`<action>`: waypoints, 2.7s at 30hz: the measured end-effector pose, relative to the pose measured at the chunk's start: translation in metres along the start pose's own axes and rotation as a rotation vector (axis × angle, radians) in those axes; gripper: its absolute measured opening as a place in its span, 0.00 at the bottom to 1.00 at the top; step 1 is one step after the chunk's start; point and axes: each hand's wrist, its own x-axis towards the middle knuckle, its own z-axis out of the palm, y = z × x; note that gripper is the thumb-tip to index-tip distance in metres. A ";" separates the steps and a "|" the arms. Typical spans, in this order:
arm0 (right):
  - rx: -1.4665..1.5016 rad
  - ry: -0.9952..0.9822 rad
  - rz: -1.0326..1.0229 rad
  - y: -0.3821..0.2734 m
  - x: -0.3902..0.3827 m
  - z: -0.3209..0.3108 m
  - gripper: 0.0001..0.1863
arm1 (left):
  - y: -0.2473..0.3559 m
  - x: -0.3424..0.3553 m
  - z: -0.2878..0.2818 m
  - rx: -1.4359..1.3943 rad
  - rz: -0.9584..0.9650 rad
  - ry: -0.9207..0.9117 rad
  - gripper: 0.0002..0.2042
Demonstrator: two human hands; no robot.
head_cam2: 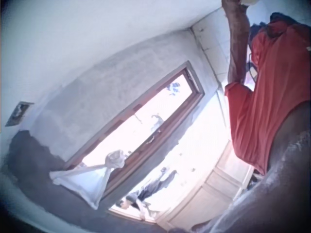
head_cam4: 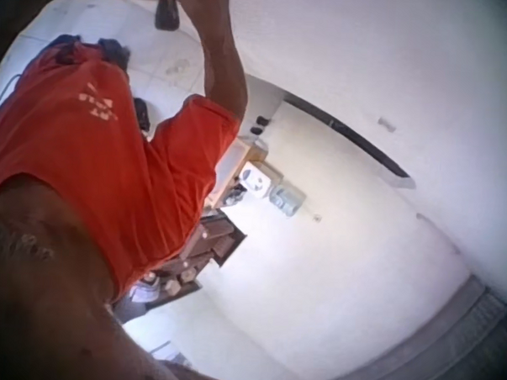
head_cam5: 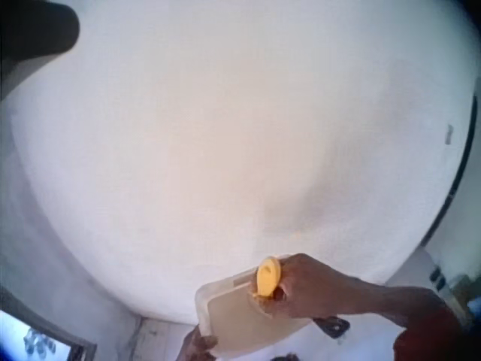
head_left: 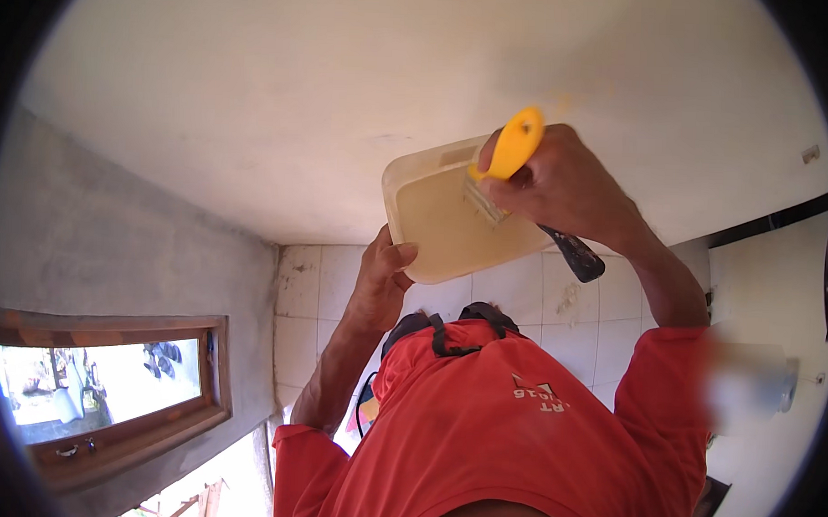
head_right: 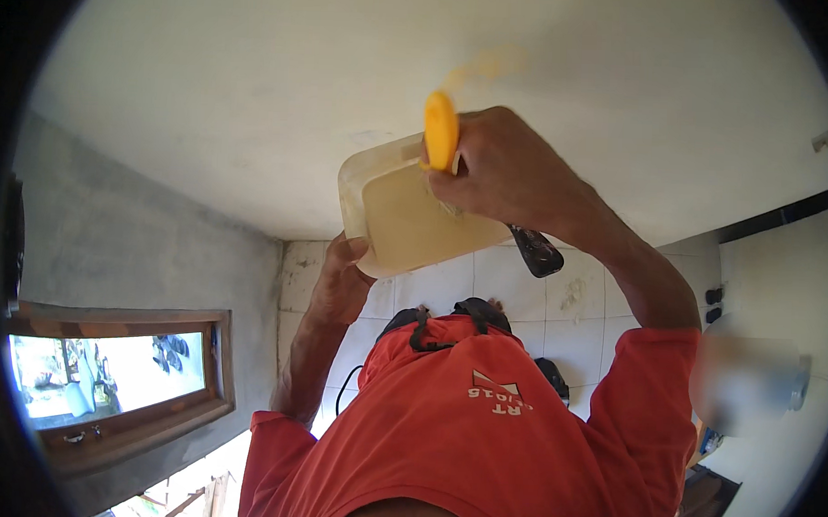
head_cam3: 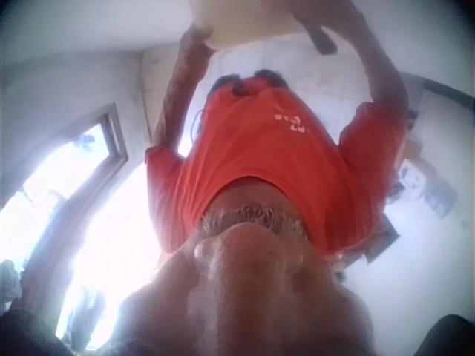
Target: The person paints the ceiling and upper walls by dipping a paint brush into a container, stirs the liquid using a putty knife, and paints the wall corners and lower edges.
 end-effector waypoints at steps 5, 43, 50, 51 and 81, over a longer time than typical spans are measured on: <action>0.246 0.143 0.029 -0.013 -0.012 -0.017 0.07 | -0.002 -0.004 -0.001 0.007 0.032 -0.001 0.35; 1.169 1.064 -0.323 0.001 -0.023 -0.123 0.16 | -0.055 -0.005 -0.039 -0.141 -0.059 0.089 0.34; 0.489 1.364 -0.702 -0.034 0.020 -0.253 0.18 | -0.081 -0.001 -0.043 -0.156 -0.009 0.121 0.34; 0.393 1.391 -0.702 -0.029 0.023 -0.265 0.18 | -0.081 -0.003 -0.037 -0.157 0.003 0.147 0.34; 0.001 1.662 -0.692 0.048 0.030 -0.286 0.08 | -0.134 0.017 -0.076 1.183 -0.048 0.201 0.36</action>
